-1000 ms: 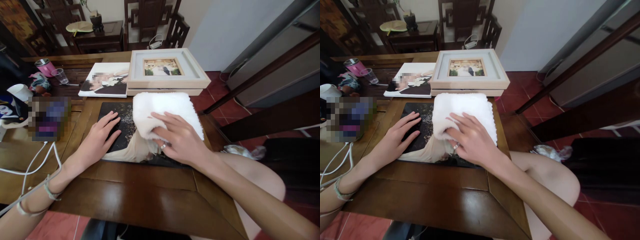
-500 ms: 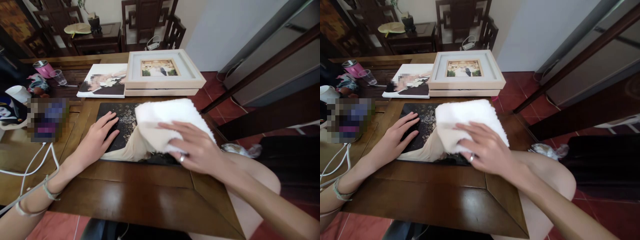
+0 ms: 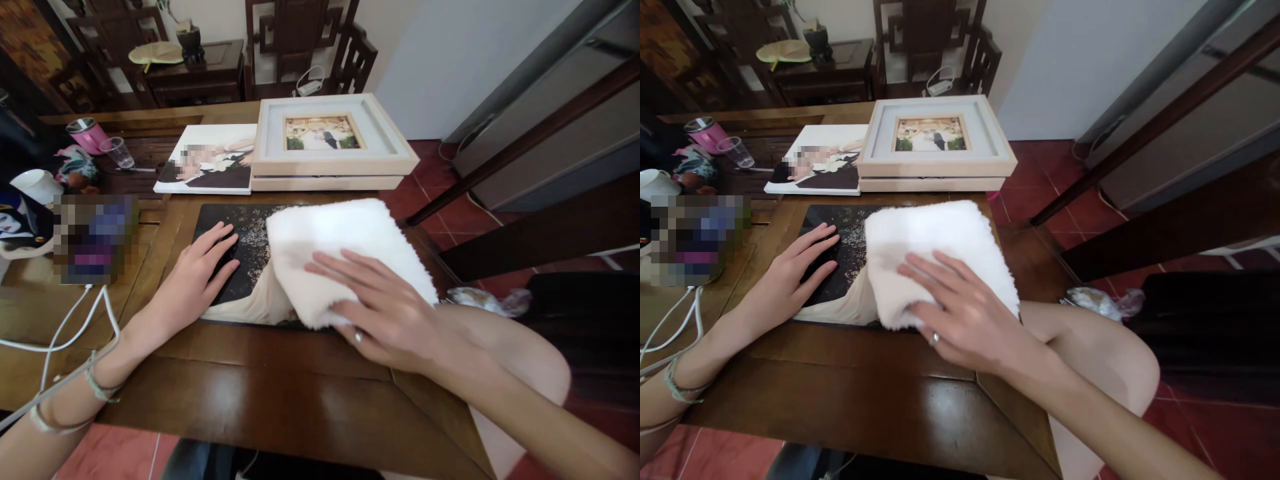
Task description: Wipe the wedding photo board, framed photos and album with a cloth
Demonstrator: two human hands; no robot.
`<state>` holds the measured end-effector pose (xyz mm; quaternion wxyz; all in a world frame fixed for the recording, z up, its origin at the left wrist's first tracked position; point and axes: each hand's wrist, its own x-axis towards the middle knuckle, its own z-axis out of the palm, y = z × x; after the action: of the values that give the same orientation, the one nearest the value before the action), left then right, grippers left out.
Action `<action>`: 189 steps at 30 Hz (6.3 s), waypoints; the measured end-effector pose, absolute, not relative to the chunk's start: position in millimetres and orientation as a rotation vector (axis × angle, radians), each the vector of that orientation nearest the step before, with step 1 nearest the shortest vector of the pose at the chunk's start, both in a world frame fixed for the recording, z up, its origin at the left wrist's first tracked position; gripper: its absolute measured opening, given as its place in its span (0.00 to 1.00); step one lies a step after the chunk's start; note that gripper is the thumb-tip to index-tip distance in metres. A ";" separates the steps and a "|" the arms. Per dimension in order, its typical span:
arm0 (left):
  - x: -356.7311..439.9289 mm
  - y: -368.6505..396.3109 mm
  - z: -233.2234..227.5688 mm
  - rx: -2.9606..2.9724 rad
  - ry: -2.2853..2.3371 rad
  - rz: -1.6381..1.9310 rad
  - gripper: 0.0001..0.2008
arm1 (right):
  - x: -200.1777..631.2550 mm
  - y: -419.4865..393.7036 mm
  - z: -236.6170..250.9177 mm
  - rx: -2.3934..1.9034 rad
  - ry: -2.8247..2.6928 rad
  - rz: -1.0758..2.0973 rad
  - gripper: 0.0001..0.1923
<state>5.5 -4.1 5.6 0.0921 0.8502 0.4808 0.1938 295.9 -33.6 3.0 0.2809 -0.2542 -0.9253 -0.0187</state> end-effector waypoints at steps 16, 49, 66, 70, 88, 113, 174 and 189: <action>3.6 -3.3 4.8 2.530 1.412 0.578 0.21 | 324.0 33.5 -9.9 -0.789 -2.398 -0.185 0.05; 3.7 -3.7 4.8 2.519 1.410 0.571 0.21 | 312.5 14.5 -3.8 -0.974 -2.313 0.012 0.06; 4.6 -3.0 4.8 2.535 1.406 0.570 0.22 | 291.0 -39.2 3.0 -0.718 -2.406 0.072 0.10; 4.8 -3.5 4.9 2.532 1.407 0.572 0.22 | 285.5 -13.1 -2.6 -0.735 -2.402 0.006 0.10; 5.0 -3.5 5.2 2.530 1.421 0.538 0.22 | 284.1 -44.7 0.1 -0.708 -2.423 0.000 0.08; 4.7 -4.7 3.9 2.512 1.409 0.592 0.20 | 275.9 -24.0 2.6 -0.723 -2.525 0.012 0.09; 2.3 2.3 13.0 2.099 1.577 1.034 0.23 | 251.4 -4.4 13.3 -0.316 -2.690 0.335 0.12; 4.3 1.0 6.8 2.361 1.536 0.746 0.18 | 220.4 31.4 38.2 -1.175 -2.416 0.358 0.10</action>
<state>4.3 1.0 6.8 0.1137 0.8049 0.5239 0.2545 220.4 31.4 38.2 0.2141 -0.4234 -0.8708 0.1292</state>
